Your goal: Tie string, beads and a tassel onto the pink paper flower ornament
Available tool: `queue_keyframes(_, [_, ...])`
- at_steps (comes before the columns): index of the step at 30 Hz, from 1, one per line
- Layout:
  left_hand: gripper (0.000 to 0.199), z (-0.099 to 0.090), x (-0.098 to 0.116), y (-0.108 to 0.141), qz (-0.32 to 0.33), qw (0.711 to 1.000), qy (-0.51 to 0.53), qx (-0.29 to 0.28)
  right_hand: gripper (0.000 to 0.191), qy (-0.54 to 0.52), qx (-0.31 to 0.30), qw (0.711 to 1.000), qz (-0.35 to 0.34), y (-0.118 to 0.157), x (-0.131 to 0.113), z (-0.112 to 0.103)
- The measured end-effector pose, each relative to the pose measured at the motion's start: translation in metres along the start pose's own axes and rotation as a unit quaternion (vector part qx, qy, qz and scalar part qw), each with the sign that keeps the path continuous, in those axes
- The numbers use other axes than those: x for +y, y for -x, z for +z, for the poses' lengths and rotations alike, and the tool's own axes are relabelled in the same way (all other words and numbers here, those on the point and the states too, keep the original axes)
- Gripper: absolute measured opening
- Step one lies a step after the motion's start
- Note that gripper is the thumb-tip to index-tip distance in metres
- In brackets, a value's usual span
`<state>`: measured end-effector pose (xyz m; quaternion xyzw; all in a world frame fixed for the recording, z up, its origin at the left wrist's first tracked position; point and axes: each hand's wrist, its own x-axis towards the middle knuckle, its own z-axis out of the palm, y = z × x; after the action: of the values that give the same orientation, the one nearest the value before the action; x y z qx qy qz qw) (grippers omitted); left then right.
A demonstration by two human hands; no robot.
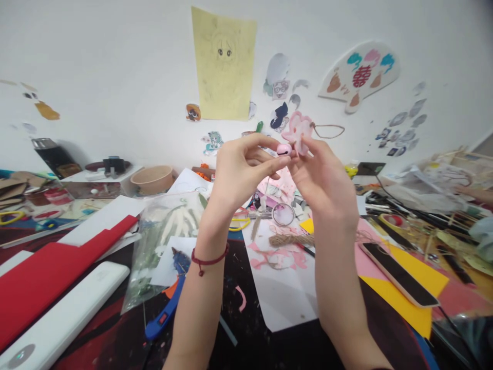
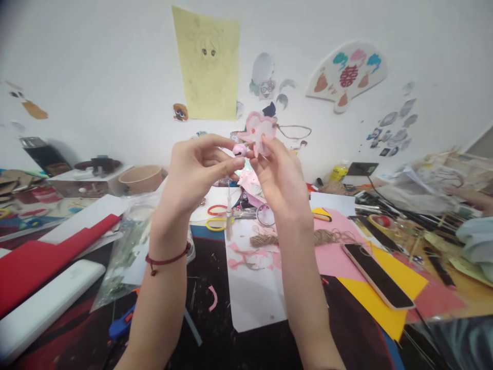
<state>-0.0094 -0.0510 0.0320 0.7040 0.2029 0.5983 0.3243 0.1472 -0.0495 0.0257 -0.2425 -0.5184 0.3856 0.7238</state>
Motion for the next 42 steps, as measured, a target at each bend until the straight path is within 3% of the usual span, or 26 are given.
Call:
queue_keyframes(3, [0.025, 0.000, -0.002, -0.001, 0.009, 1.000, 0.027, 0.004, 0.028, 0.049, -0.023, 0.998, -0.032, 0.006, -0.005, 0.005])
queue_keyframes(7, [0.034, -0.001, -0.007, -0.004, 0.011, 0.997, 0.081, 0.001, 0.016, 0.052, -0.035, 0.997, -0.052, 0.012, -0.009, 0.011])
queue_keyframes(17, [0.042, -0.001, -0.014, -0.004, -0.016, 0.994, 0.108, -0.003, 0.023, 0.046, -0.040, 0.995, -0.073, 0.003, -0.001, 0.002])
queue_keyframes(22, [0.038, 0.001, -0.013, -0.004, -0.011, 0.996, 0.092, -0.004, 0.022, 0.044, -0.037, 0.996, -0.065, 0.001, -0.001, 0.001])
queue_keyframes(28, [0.037, 0.002, -0.013, -0.004, 0.004, 0.998, 0.059, 0.013, 0.032, 0.044, -0.088, 0.995, -0.028, 0.002, -0.005, -0.005])
queue_keyframes(32, [0.036, 0.003, -0.012, -0.003, 0.022, 0.999, 0.035, 0.027, 0.027, 0.024, -0.111, 0.994, -0.002, 0.001, -0.004, -0.006])
queue_keyframes(38, [0.028, 0.006, -0.007, 0.000, 0.045, 0.996, -0.045, 0.061, 0.029, 0.017, -0.103, 0.993, 0.056, 0.000, -0.002, -0.011])
queue_keyframes(42, [0.020, 0.008, -0.004, 0.002, 0.066, 0.990, -0.107, 0.065, 0.032, 0.040, -0.101, 0.992, 0.056, -0.001, -0.002, -0.012])
